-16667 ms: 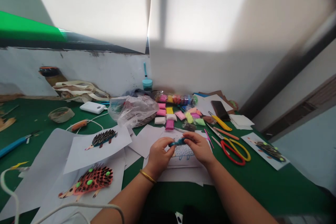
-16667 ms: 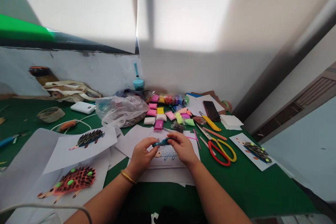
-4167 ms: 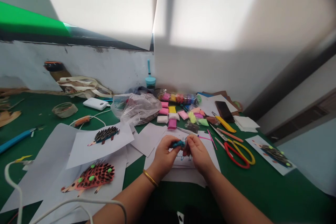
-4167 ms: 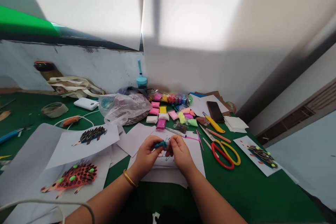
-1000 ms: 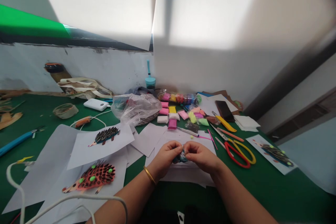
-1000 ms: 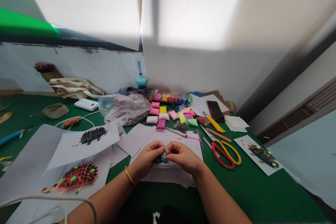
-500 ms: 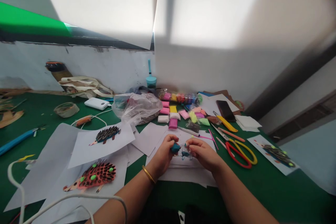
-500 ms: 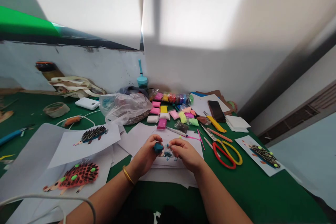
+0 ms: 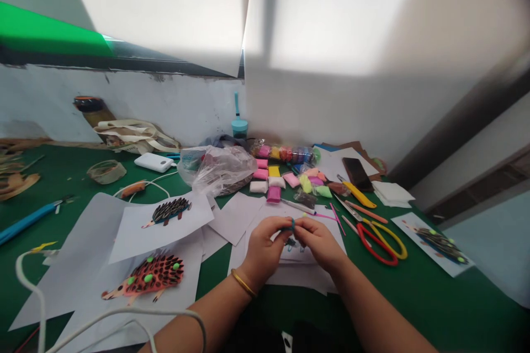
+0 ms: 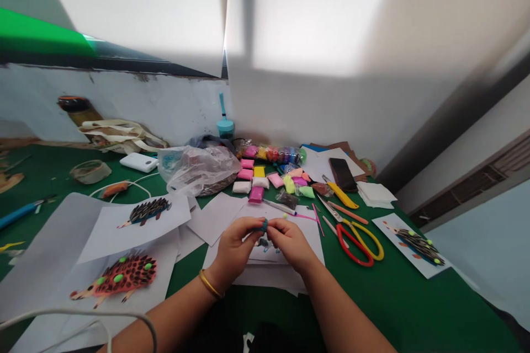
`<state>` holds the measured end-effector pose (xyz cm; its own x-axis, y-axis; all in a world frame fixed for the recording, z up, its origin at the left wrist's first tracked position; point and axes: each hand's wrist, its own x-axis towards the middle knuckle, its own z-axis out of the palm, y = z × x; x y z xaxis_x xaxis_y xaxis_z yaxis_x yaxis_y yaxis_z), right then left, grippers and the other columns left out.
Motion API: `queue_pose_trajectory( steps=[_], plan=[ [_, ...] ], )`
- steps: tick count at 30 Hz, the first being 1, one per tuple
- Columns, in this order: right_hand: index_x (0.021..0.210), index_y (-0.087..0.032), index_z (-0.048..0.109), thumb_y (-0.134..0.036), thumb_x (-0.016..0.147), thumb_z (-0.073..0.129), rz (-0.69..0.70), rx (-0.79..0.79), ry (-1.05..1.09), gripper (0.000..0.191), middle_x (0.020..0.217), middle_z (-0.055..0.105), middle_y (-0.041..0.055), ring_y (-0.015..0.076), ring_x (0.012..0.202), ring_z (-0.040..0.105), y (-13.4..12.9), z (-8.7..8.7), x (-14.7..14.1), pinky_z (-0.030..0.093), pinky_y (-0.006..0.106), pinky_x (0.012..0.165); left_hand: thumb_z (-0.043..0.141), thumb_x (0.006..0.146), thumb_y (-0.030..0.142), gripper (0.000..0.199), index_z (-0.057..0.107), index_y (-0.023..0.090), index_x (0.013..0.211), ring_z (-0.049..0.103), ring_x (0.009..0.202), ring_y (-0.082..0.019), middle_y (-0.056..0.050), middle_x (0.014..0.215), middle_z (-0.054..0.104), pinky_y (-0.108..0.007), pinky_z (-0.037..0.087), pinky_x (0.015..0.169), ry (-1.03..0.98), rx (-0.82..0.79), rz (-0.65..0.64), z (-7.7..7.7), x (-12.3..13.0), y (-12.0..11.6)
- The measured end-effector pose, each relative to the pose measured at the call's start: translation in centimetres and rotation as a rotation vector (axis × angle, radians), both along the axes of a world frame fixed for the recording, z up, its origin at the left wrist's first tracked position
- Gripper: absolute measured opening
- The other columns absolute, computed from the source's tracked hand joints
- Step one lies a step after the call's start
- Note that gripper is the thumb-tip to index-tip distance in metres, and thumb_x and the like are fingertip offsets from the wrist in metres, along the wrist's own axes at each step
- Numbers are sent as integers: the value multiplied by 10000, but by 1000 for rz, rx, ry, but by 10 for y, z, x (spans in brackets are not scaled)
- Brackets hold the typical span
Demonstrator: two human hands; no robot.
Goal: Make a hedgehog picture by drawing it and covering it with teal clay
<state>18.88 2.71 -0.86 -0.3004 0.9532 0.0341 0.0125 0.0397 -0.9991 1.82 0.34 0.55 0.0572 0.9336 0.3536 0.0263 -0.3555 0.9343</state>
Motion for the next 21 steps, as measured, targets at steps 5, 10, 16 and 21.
queue_pose_trajectory(
  steps=[5, 10, 16, 21],
  plan=[
    [832, -162, 682, -443, 777, 723, -70, -128, 214, 290, 602, 493, -32, 85, 515, 374, 4, -1, 2, 257, 225, 469, 715, 797, 329, 335, 603, 254, 1104, 615, 962, -180, -25, 1032, 651, -351, 484, 904, -521, -249, 113, -5, -3, 14],
    [814, -170, 630, -406, 778, 751, -16, -236, 433, 268, 640, 482, -35, 64, 511, 350, 2, 5, 1, 224, 203, 448, 647, 812, 421, 353, 661, 194, 1081, 552, 799, -135, -16, 902, 578, -249, 449, 695, -506, -439, -86, 0, -4, 11],
    [835, -174, 608, -377, 848, 693, 93, -329, 558, 221, 636, 490, -41, 42, 463, 314, 1, 5, 0, 241, 195, 452, 721, 757, 490, 443, 662, 162, 1048, 493, 680, -117, -31, 871, 601, -236, 359, 576, -257, -560, -273, -2, 0, 6],
    [928, -198, 636, -320, 801, 746, 116, -384, 630, 208, 739, 566, -19, 62, 544, 449, -1, 6, 2, 387, 197, 541, 718, 776, 498, 381, 623, 175, 954, 496, 658, -108, -5, 812, 571, -233, 359, 593, -378, -569, -290, -2, -1, 7]
  ],
)
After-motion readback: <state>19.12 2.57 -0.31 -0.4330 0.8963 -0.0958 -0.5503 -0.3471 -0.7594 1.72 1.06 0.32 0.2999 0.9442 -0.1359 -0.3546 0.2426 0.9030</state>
